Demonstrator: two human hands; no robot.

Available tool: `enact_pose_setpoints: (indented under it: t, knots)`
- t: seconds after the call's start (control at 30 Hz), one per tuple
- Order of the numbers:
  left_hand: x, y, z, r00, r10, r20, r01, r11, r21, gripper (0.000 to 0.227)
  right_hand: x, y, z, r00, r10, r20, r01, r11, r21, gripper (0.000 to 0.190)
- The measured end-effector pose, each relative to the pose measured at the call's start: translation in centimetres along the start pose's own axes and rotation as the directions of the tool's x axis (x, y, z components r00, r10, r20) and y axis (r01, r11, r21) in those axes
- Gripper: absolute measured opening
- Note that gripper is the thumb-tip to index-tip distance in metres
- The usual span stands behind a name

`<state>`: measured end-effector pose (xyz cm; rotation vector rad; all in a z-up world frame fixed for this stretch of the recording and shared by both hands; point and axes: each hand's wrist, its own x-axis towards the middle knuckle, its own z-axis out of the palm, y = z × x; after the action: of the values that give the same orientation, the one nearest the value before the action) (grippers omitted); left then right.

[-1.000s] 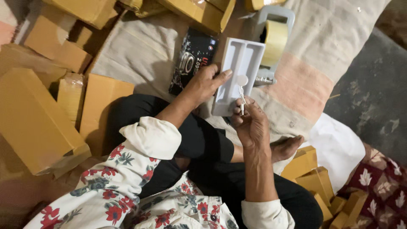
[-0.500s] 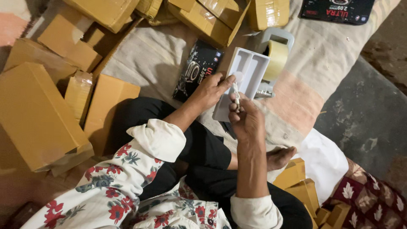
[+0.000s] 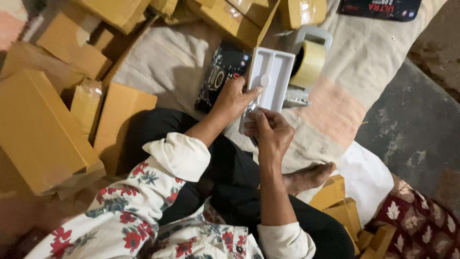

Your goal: The person unpacks a smartwatch box, removes the watch and accessories, briefly handles the watch, then repacks the items into the box and places it into a cardboard shipping box. The person then seals the shipping box with tape.

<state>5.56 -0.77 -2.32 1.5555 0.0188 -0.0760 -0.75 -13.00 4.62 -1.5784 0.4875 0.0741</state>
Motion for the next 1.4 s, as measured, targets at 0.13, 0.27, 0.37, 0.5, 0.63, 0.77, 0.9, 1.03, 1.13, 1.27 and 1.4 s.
enact_pose_setpoints:
  t: [0.13, 0.27, 0.37, 0.5, 0.63, 0.77, 0.9, 1.03, 1.13, 1.27, 1.4]
  knots:
    - [-0.5, 0.0, -0.3, 0.999, -0.021, -0.024, 0.02, 0.997, -0.077, 0.036, 0.4, 0.7, -2.2, 0.996, -0.062, -0.066, 0.074, 0.979, 0.188, 0.017]
    - [0.2, 0.3, -0.6, 0.996, -0.06, -0.067, 0.059, 0.998, -0.013, 0.038, 1.0, 0.7, -5.7, 0.977, -0.071, -0.201, 0.136, 0.936, 0.326, 0.016]
    - [-0.1, 0.5, -0.4, 0.997, -0.06, -0.046, 0.06, 0.998, -0.005, 0.036, 0.6, 0.7, -7.2, 0.967, -0.097, -0.234, 0.159, 0.953, 0.26, 0.018]
    - [-0.5, 1.0, -0.3, 0.999, -0.027, 0.024, 0.03, 0.988, -0.153, 0.035, 0.6, -0.5, -6.4, 0.967, -0.202, -0.158, 0.215, 0.974, 0.073, 0.021]
    - [-0.3, 1.0, 0.4, 0.994, -0.096, -0.055, 0.105, 0.972, 0.212, 0.033, 2.1, -2.4, -3.3, 0.938, -0.345, -0.011, 0.325, 0.892, -0.314, 0.026]
    - [-0.3, 0.2, 1.4, 0.999, -0.025, -0.039, 0.037, 0.938, 0.345, 0.032, 4.3, -3.2, -0.5, 0.853, -0.516, 0.075, 0.458, 0.672, -0.582, 0.034]
    - [-0.1, -0.2, 1.4, 0.999, 0.027, -0.021, -0.017, 0.93, 0.366, 0.035, 5.0, -2.8, 0.6, 0.878, -0.479, -0.002, 0.381, 0.7, -0.604, 0.028]
    - [0.1, 0.1, 1.1, 0.997, -0.081, -0.018, 0.083, 0.959, 0.272, 0.035, 4.5, -2.1, -0.8, 0.877, -0.477, -0.061, 0.375, 0.758, -0.534, 0.023]
    - [0.0, 0.8, 0.5, 0.974, -0.218, -0.067, 0.227, 0.955, 0.19, 0.037, 2.7, -1.9, -3.7, 0.959, -0.235, -0.159, 0.234, 0.972, -0.027, 0.02]
    - [0.1, 1.5, -0.6, 0.974, -0.027, -0.226, -0.003, 0.992, -0.13, 0.031, -0.8, -1.3, -8.3, 0.984, 0.074, 0.161, -0.157, 0.778, 0.609, 0.027]
    - [-0.7, 0.9, -0.2, 0.973, -0.103, -0.206, 0.059, 0.976, -0.212, 0.027, -3.1, 2.2, -8.7, 0.899, 0.257, 0.354, -0.4, 0.812, 0.426, 0.038]
